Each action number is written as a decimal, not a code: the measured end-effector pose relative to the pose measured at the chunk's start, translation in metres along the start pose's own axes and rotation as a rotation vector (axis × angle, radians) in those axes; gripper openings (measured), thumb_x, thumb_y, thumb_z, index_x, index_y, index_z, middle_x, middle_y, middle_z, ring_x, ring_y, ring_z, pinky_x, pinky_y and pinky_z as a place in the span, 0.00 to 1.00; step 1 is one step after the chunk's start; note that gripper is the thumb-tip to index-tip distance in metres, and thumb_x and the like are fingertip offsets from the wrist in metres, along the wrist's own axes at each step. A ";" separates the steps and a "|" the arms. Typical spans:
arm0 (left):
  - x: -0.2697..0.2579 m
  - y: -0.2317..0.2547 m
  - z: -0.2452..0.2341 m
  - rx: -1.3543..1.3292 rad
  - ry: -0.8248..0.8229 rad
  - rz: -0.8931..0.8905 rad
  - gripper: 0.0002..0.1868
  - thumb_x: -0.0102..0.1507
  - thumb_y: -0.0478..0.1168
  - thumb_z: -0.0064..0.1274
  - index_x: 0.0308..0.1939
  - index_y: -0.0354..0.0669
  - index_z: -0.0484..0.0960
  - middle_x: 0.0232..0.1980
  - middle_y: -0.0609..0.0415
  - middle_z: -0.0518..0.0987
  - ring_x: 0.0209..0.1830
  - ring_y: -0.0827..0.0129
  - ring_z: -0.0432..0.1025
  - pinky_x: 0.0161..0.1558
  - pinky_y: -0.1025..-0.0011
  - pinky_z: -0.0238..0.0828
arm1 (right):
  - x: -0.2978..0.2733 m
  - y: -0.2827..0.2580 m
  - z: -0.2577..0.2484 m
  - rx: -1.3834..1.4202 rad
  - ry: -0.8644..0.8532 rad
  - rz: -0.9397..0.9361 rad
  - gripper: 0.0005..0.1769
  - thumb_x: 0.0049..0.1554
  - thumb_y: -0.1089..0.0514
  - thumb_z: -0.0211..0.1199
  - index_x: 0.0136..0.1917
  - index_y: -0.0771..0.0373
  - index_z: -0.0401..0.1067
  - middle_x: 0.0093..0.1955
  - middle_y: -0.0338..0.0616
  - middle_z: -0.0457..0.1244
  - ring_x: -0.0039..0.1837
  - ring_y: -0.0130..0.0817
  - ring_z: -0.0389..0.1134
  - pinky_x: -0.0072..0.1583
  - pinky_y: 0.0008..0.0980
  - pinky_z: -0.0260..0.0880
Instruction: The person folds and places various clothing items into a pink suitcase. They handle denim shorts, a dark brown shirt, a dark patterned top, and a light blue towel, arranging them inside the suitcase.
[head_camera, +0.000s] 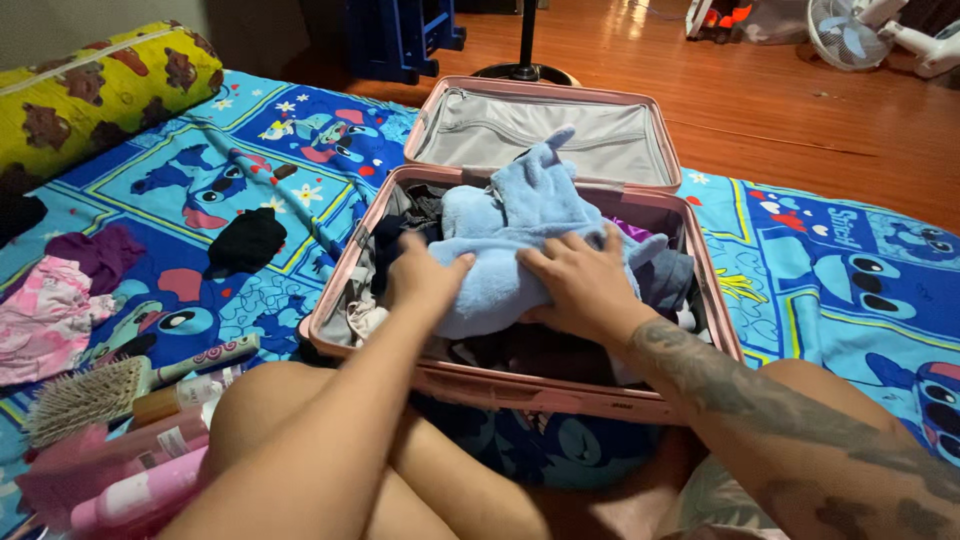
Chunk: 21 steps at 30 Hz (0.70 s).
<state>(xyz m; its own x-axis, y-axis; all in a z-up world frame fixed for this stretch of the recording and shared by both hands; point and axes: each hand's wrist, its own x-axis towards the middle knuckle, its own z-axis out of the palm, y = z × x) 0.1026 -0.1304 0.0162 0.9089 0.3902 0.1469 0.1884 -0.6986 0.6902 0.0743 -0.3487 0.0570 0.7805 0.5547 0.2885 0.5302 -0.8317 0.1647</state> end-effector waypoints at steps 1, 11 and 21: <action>-0.011 0.007 -0.002 0.103 0.121 0.209 0.40 0.53 0.61 0.70 0.58 0.39 0.75 0.61 0.40 0.76 0.63 0.48 0.70 0.57 0.55 0.71 | 0.004 0.004 -0.001 -0.022 -0.040 -0.034 0.39 0.40 0.35 0.74 0.63 0.46 0.69 0.54 0.36 0.67 0.65 0.38 0.65 0.67 0.75 0.48; -0.054 0.009 -0.013 0.240 -0.067 0.868 0.47 0.43 0.50 0.73 0.64 0.56 0.69 0.58 0.55 0.73 0.63 0.59 0.66 0.51 0.43 0.63 | 0.030 0.044 0.011 0.296 -0.276 -0.027 0.34 0.51 0.27 0.65 0.57 0.54 0.71 0.49 0.49 0.70 0.54 0.53 0.71 0.59 0.52 0.69; 0.030 0.002 0.018 0.224 -0.523 0.667 0.29 0.54 0.48 0.67 0.59 0.59 0.78 0.50 0.48 0.83 0.51 0.53 0.78 0.49 0.54 0.73 | -0.014 -0.010 0.014 0.067 0.284 -0.030 0.22 0.65 0.46 0.60 0.69 0.56 0.69 0.57 0.48 0.64 0.61 0.49 0.66 0.63 0.49 0.64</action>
<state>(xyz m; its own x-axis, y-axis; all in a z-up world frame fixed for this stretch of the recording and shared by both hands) 0.1368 -0.1303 0.0093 0.8990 -0.4289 0.0885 -0.4250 -0.8055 0.4130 0.0624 -0.3480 0.0385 0.6452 0.5423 0.5381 0.5801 -0.8061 0.1169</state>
